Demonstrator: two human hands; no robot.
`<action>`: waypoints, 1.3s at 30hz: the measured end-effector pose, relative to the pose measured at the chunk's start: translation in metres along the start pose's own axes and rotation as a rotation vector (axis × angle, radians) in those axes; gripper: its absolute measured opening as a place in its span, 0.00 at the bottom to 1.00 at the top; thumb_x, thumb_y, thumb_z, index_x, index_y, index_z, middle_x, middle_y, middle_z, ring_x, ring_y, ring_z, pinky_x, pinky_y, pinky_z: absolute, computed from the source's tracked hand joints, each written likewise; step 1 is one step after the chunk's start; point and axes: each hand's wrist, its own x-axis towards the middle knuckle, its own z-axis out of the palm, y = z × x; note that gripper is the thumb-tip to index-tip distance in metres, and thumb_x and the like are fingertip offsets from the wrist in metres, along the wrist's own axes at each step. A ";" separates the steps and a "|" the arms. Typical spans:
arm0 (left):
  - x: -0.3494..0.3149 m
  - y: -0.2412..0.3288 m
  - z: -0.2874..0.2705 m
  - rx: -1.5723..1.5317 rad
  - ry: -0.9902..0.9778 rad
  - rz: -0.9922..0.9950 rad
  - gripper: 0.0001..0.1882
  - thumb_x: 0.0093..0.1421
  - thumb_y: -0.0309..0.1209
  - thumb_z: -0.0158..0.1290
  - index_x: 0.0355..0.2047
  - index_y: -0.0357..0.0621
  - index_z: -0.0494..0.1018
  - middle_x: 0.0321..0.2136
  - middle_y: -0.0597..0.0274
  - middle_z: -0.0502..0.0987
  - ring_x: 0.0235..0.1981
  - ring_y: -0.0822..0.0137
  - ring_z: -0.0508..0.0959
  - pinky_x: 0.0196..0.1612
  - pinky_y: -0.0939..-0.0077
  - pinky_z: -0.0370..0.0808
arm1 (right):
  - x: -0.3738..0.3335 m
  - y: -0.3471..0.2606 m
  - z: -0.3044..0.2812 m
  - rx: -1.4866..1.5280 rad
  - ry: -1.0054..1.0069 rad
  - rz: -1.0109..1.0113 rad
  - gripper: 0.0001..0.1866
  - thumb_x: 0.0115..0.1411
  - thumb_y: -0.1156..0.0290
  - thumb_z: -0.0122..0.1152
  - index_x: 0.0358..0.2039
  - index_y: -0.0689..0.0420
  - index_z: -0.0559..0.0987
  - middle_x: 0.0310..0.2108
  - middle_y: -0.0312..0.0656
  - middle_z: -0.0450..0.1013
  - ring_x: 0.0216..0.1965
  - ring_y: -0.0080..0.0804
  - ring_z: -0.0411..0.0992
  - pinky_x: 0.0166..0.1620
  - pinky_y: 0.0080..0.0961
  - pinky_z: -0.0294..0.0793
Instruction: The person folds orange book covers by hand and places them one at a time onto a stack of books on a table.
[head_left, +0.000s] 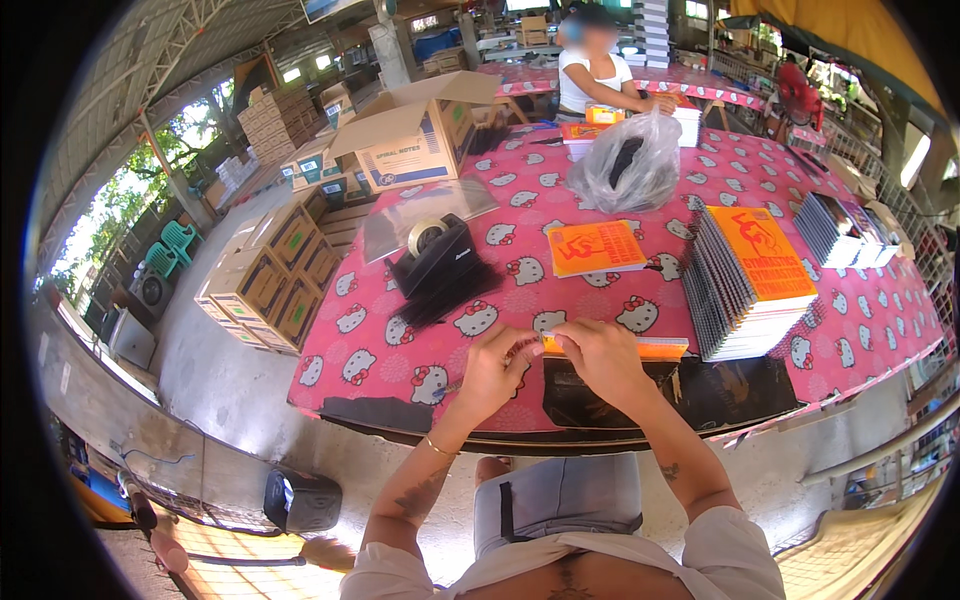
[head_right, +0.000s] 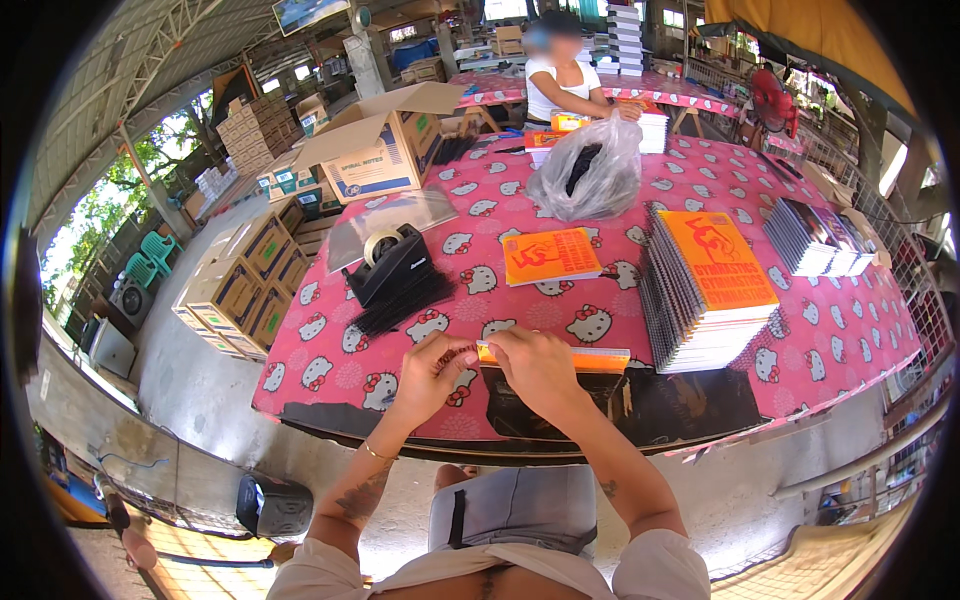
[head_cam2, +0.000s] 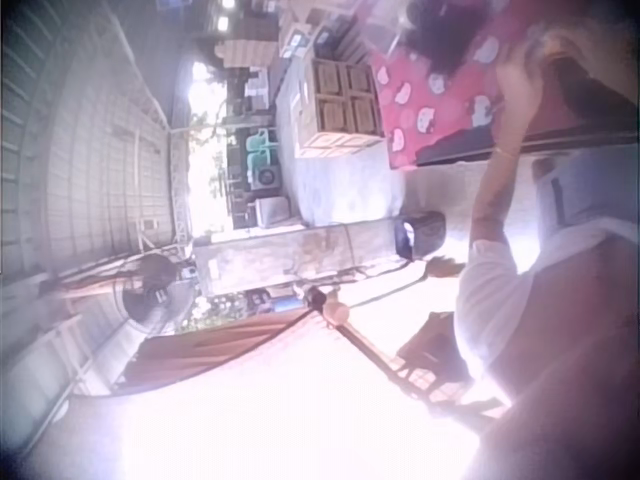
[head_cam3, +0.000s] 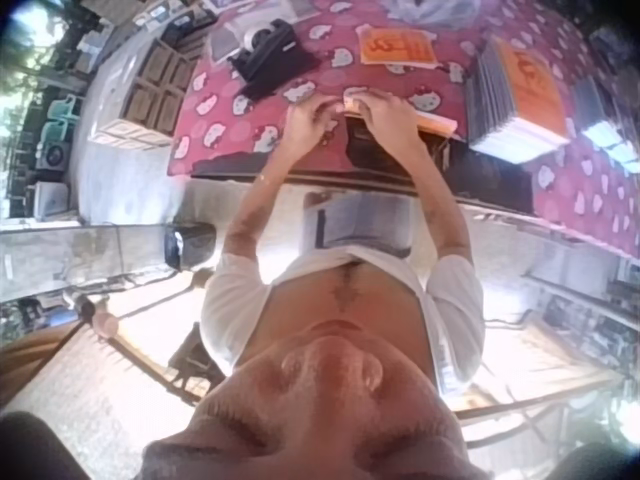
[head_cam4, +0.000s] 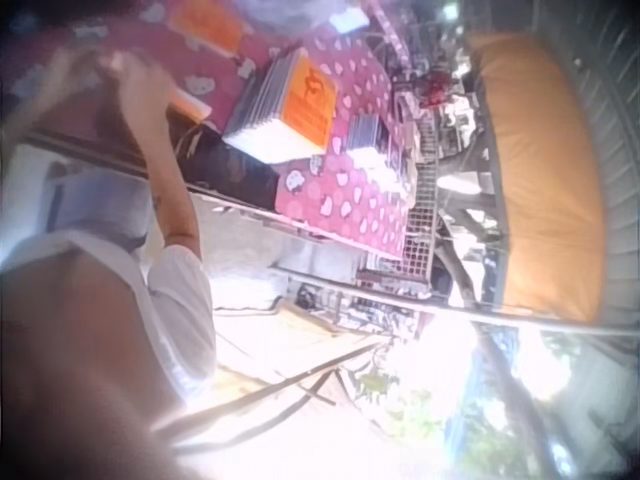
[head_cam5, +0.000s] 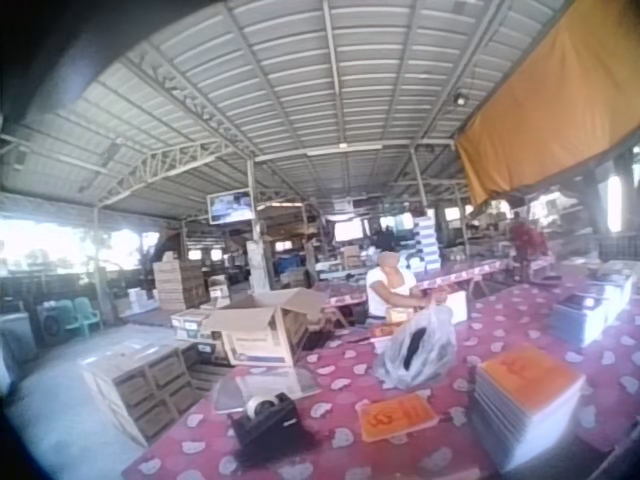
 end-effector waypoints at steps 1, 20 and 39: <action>0.000 0.001 0.000 -0.100 -0.012 -0.061 0.08 0.61 0.24 0.64 0.39 0.37 0.80 0.29 0.57 0.78 0.28 0.66 0.81 0.30 0.74 0.75 | 0.000 0.000 0.001 -0.011 -0.002 0.000 0.03 0.61 0.69 0.64 0.36 0.51 0.82 0.30 0.39 0.79 0.29 0.44 0.78 0.32 0.39 0.78; 0.034 0.006 -0.019 0.049 -0.256 0.182 0.11 0.61 0.27 0.62 0.43 0.39 0.77 0.32 0.54 0.76 0.30 0.53 0.78 0.33 0.64 0.74 | 0.004 0.007 -0.013 0.120 -0.133 -0.006 0.08 0.58 0.75 0.65 0.40 0.57 0.82 0.34 0.45 0.76 0.35 0.50 0.77 0.36 0.43 0.76; 0.032 -0.014 -0.009 0.061 -0.373 0.188 0.10 0.66 0.35 0.59 0.39 0.41 0.77 0.31 0.57 0.77 0.24 0.61 0.78 0.27 0.67 0.74 | -0.009 0.013 -0.043 -0.147 -0.204 0.010 0.12 0.60 0.73 0.64 0.44 0.49 0.84 0.35 0.40 0.80 0.37 0.44 0.79 0.37 0.41 0.76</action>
